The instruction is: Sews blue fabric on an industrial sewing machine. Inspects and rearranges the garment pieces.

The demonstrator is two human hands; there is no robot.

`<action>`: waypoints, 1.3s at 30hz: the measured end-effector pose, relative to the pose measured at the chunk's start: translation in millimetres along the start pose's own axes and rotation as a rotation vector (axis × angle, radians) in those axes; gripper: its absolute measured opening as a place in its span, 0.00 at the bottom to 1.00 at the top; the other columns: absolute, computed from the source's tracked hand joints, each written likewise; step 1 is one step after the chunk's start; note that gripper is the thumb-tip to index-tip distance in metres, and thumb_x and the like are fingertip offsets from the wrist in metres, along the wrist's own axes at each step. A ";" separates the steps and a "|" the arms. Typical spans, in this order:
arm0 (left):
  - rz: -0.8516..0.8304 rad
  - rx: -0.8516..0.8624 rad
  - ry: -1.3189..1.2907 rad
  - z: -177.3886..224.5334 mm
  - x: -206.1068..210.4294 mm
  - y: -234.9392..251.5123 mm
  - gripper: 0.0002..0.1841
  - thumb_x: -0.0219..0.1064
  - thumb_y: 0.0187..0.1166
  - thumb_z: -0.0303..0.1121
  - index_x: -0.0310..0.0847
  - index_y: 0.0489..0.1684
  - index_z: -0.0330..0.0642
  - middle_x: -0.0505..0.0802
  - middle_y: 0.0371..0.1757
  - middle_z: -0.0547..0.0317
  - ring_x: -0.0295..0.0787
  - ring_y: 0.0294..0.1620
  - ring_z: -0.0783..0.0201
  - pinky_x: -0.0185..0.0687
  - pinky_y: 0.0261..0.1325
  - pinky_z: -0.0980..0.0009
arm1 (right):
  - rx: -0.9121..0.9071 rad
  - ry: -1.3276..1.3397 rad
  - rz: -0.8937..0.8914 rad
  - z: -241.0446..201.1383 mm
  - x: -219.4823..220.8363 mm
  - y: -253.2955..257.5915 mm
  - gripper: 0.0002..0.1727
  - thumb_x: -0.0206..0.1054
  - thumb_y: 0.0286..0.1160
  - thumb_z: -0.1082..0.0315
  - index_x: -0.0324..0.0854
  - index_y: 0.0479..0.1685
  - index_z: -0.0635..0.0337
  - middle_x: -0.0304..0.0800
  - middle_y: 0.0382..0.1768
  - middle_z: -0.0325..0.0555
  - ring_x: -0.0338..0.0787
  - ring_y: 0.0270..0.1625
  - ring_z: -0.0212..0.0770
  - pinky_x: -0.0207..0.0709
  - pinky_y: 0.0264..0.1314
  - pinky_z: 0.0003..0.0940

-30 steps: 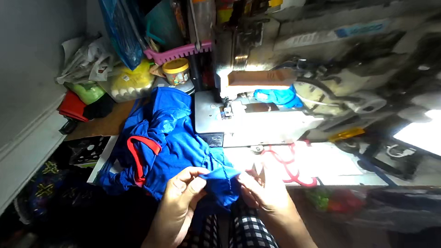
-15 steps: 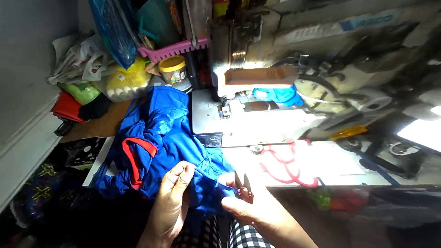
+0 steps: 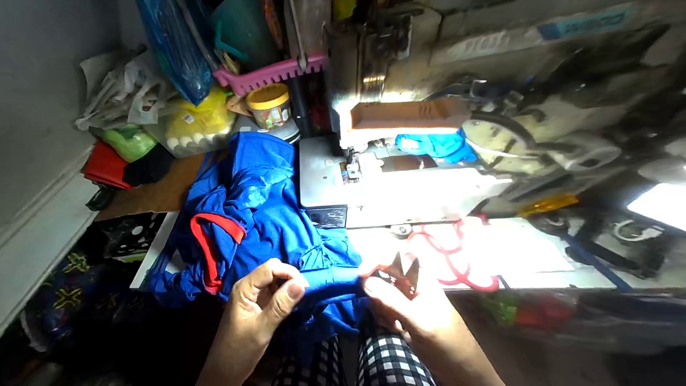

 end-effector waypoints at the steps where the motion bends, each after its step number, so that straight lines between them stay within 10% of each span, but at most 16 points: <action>1: -0.034 0.014 0.022 1.6 0.2 -0.5 0.09 0.69 0.82 0.42 0.90 0.46 0.50 0.90 0.45 0.74 0.85 0.48 0.82 0.83 0.52 0.84 | -0.077 -0.092 -0.019 -0.8 0.5 0.8 0.07 0.70 0.77 0.64 0.87 0.50 0.45 0.88 0.34 0.24 0.78 0.26 0.15 0.72 0.26 0.11; 6: 0.015 -0.059 -0.021 1.4 4.2 -0.3 0.10 0.60 0.88 0.33 0.87 0.52 0.42 0.92 0.49 0.64 0.89 0.50 0.74 0.86 0.56 0.77 | -0.267 -0.517 -0.178 2.8 -0.1 7.2 0.13 0.63 0.73 0.73 0.92 0.48 0.51 0.92 0.43 0.32 0.86 0.44 0.18 0.80 0.47 0.13; 9: 0.037 -0.120 -0.063 -3.5 7.4 1.3 0.13 0.54 0.89 0.28 0.87 0.54 0.36 0.92 0.51 0.56 0.88 0.53 0.68 0.85 0.60 0.72 | -0.143 -0.515 -0.374 -1.0 -0.9 13.5 0.21 0.56 0.87 0.69 0.83 0.74 0.49 0.91 0.59 0.35 0.86 0.58 0.22 0.80 0.62 0.21; 12: 0.066 -0.199 -0.070 -8.7 7.5 0.6 0.15 0.52 0.88 0.26 0.86 0.58 0.36 0.92 0.52 0.55 0.88 0.53 0.67 0.85 0.59 0.72 | 0.190 -0.246 -0.190 -10.3 3.0 15.6 0.24 0.56 0.87 0.64 0.75 0.81 0.42 0.86 0.33 0.27 0.79 0.27 0.17 0.74 0.29 0.15; 14: 0.117 -0.226 -0.088 -11.6 4.7 -1.5 0.16 0.51 0.89 0.28 0.87 0.57 0.39 0.90 0.44 0.59 0.87 0.43 0.71 0.84 0.47 0.77 | 0.324 -0.002 -0.020 -9.2 0.2 15.5 0.18 0.58 0.82 0.63 0.84 0.66 0.43 0.77 0.17 0.29 0.67 0.14 0.19 0.62 0.15 0.15; 19: 0.018 0.032 0.260 -13.5 3.6 -8.3 0.18 0.59 0.88 0.52 0.84 0.45 0.48 0.88 0.43 0.72 0.83 0.45 0.82 0.80 0.48 0.85 | 0.250 0.183 -0.080 3.1 -4.8 8.9 0.10 0.62 0.85 0.58 0.87 0.56 0.42 0.74 0.18 0.23 0.66 0.16 0.15 0.60 0.18 0.11; 22: 0.042 0.110 0.583 -8.2 15.4 -11.6 0.26 0.71 0.74 0.61 0.85 0.47 0.44 0.90 0.47 0.63 0.86 0.50 0.78 0.84 0.52 0.82 | 0.246 0.215 -0.094 2.3 -2.7 7.9 0.08 0.63 0.85 0.61 0.86 0.53 0.45 0.73 0.17 0.24 0.66 0.15 0.16 0.60 0.17 0.12; 29: 0.070 -0.020 0.358 -6.2 13.0 -7.2 0.10 0.62 0.83 0.31 0.83 0.54 0.39 0.91 0.42 0.66 0.87 0.41 0.79 0.84 0.44 0.84 | 0.218 0.172 -0.085 5.1 -6.2 5.2 0.06 0.67 0.82 0.58 0.86 0.49 0.44 0.73 0.18 0.23 0.67 0.16 0.15 0.62 0.18 0.12; 39: -0.020 -0.037 0.201 -3.3 4.1 5.1 0.10 0.73 0.71 0.28 0.89 0.49 0.42 0.92 0.50 0.63 0.89 0.54 0.71 0.87 0.57 0.77 | -0.099 -0.309 -0.042 7.8 -5.3 18.6 0.10 0.71 0.73 0.68 0.85 0.50 0.48 0.91 0.45 0.31 0.89 0.41 0.23 0.84 0.41 0.17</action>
Point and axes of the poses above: each hand's wrist, its own y-axis towards the middle knuckle, its own x-axis out of the palm, z = x × y, the point moved 1 cm from there along y, towards the middle knuckle
